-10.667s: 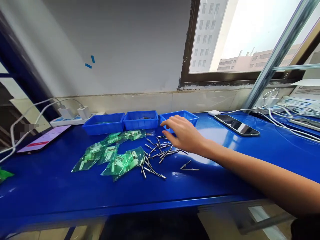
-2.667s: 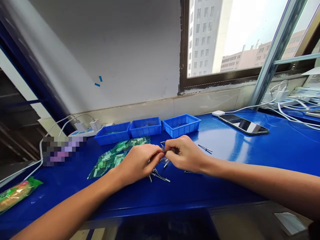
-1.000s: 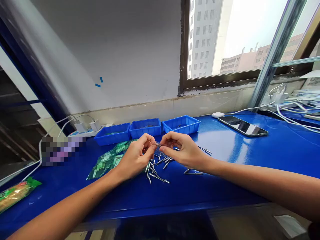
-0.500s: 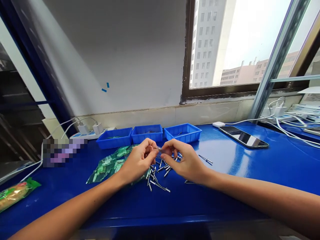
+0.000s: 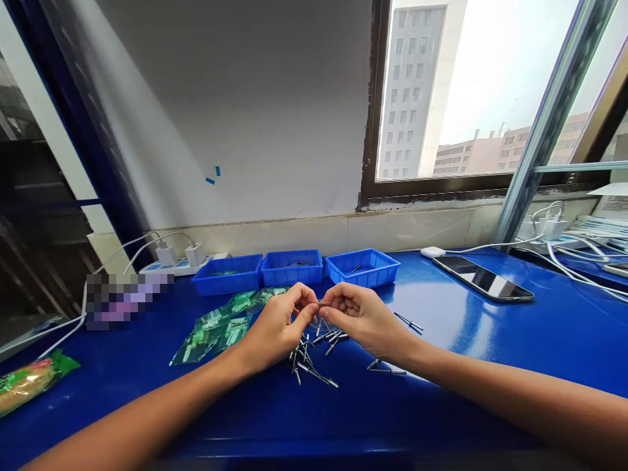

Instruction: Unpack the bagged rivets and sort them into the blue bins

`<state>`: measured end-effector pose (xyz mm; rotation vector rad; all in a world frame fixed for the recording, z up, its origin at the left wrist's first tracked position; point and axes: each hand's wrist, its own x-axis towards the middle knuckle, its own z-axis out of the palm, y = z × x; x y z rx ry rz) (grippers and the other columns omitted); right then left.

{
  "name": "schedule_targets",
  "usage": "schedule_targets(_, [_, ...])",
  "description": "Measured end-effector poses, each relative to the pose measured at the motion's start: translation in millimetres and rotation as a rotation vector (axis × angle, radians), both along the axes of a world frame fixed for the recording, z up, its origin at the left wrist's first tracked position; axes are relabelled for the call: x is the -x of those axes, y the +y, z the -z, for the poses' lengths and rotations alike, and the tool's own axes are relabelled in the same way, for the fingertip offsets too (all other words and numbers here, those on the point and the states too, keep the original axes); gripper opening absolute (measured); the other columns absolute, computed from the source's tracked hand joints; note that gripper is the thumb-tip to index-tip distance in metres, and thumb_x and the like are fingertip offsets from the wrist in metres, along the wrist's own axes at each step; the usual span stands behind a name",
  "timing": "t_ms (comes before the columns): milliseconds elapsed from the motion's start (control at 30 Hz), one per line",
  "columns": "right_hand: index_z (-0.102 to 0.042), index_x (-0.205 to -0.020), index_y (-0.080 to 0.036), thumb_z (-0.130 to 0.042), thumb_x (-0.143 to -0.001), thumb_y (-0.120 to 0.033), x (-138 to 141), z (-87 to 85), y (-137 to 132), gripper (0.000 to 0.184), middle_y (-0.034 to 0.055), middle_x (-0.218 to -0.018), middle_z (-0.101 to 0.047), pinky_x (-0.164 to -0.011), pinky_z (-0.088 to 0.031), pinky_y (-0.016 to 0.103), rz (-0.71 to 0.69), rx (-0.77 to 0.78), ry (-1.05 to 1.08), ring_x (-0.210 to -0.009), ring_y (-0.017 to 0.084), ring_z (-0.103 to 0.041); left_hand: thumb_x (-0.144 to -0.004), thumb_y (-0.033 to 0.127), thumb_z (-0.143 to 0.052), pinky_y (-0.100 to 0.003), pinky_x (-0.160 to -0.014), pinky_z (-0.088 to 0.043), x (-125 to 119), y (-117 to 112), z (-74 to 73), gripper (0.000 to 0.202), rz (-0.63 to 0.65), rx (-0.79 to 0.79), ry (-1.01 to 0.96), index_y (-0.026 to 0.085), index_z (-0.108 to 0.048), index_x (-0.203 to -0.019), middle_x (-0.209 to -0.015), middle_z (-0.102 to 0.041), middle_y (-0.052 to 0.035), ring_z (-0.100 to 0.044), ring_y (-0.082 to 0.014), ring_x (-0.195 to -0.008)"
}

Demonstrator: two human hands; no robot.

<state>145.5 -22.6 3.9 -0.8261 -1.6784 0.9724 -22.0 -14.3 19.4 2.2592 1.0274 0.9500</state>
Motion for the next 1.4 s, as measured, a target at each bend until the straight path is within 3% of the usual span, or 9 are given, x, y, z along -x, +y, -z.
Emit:
schedule_targets(167, [-0.054, -0.074, -0.018, -0.062, -0.072, -0.03, 0, -3.9, -3, 0.015, -0.0023, -0.065, -0.052, -0.057, -0.04, 0.026, -0.007, 0.058, 0.023, -0.061, 0.011, -0.048, -0.088, 0.033, -0.044, -0.025, -0.059, -0.04, 1, 1, 2.1, 0.016, 0.018, 0.002, -0.042, 0.018, -0.048, -0.084, -0.072, -0.055, 0.0, -0.053, -0.0135, -0.066])
schedule_targets(400, [-0.056, -0.074, -0.017, -0.057, -0.075, -0.026, -1, -4.4, -3, 0.009, -0.0017, -0.064, -0.054, -0.055, -0.036, 0.026, 0.076, -0.117, -0.14, -0.059, 0.011, -0.045, -0.087, 0.034, -0.045, -0.025, -0.06, -0.04, 1, 1, 1.7, 0.017, 0.019, 0.039, -0.091, 0.018, -0.048, -0.082, -0.072, -0.053, -0.0002, -0.051, -0.0135, -0.067])
schedule_targets(600, [-0.054, -0.071, -0.018, -0.057, -0.076, -0.026, -2, 0.2, 0, 0.01, -0.0007, -0.064, -0.056, -0.054, -0.038, 0.026, 0.088, -0.142, -0.167, -0.058, 0.011, -0.046, -0.087, 0.034, -0.045, -0.025, -0.06, -0.04, 0, 0, 2.0, 0.018, 0.04, 0.037, -0.053, 0.017, -0.049, -0.081, -0.073, -0.053, -0.0003, -0.05, -0.0128, -0.067])
schedule_targets(833, [-0.04, -0.058, -0.021, -0.061, -0.073, -0.028, -3, -2.8, 2, 0.027, -0.0042, -0.055, -0.043, -0.049, -0.032, 0.025, 0.342, -0.267, -0.199, -0.052, 0.01, -0.038, -0.088, 0.029, -0.043, -0.026, -0.061, -0.04, 1, 5, -0.8, 0.014, -0.016, -0.03, -0.058, 0.017, -0.047, -0.082, -0.072, -0.054, 0.0, -0.052, -0.0129, -0.068])
schedule_targets(900, [-0.039, -0.058, -0.021, -0.057, -0.078, -0.034, -4, -4.1, 0, 0.03, -0.0042, -0.054, -0.041, -0.048, -0.03, 0.025, 0.319, -0.228, -0.216, -0.051, 0.01, -0.036, -0.088, 0.027, -0.044, -0.025, -0.06, -0.039, 3, 6, -2.0, 0.012, -0.059, -0.104, -0.053, 0.017, -0.048, -0.082, -0.072, -0.054, 0.0005, -0.051, -0.0123, -0.066])
schedule_targets(1000, [-0.048, -0.063, -0.02, -0.037, -0.088, -0.047, -4, -5.1, -6, 0.038, -0.0005, -0.06, -0.048, -0.049, -0.033, 0.026, 0.187, -0.079, -0.202, -0.055, 0.012, -0.042, -0.087, 0.023, -0.046, -0.025, -0.061, -0.04, 3, 3, -2.3, 0.007, -0.1, -0.27, -0.028, 0.017, -0.048, -0.083, -0.074, -0.055, 0.0003, -0.05, -0.0116, -0.066])
schedule_targets(1100, [-0.05, -0.065, -0.019, -0.026, -0.09, -0.051, -2, -4.7, -10, 0.048, 0.0029, -0.068, -0.054, -0.056, -0.039, 0.028, 0.11, -0.009, -0.118, -0.063, 0.014, -0.048, -0.087, 0.015, -0.043, -0.025, -0.066, -0.042, 2, -2, 0.1, 0.006, -0.018, -0.394, 0.004, 0.018, -0.048, -0.085, -0.08, -0.053, -0.0009, -0.051, -0.0114, -0.073])
schedule_targets(1233, [-0.052, -0.068, -0.018, -0.043, -0.086, -0.042, 0, -2.3, -8, 0.031, 0.0015, -0.067, -0.054, -0.056, -0.04, 0.027, 0.069, -0.052, -0.055, -0.062, 0.013, -0.049, -0.084, 0.008, -0.042, -0.029, -0.077, -0.045, 1, -5, 3.4, 0.016, 0.103, -0.447, 0.094, 0.018, -0.054, -0.086, -0.103, -0.049, -0.0061, -0.051, -0.0141, -0.09])
schedule_targets(1400, [-0.056, -0.083, -0.018, -0.049, -0.083, -0.029, -3, 2.5, 2, 0.013, 0.0008, -0.069, -0.057, -0.053, -0.038, 0.027, 0.19, -0.206, -0.073, -0.06, 0.012, -0.049, -0.081, 0.017, -0.051, -0.038, -0.087, -0.046, 3, -4, -1.3, 0.013, 0.037, -0.232, 0.086, 0.02, -0.061, -0.089, -0.126, -0.044, -0.0077, -0.048, -0.0219, -0.109])
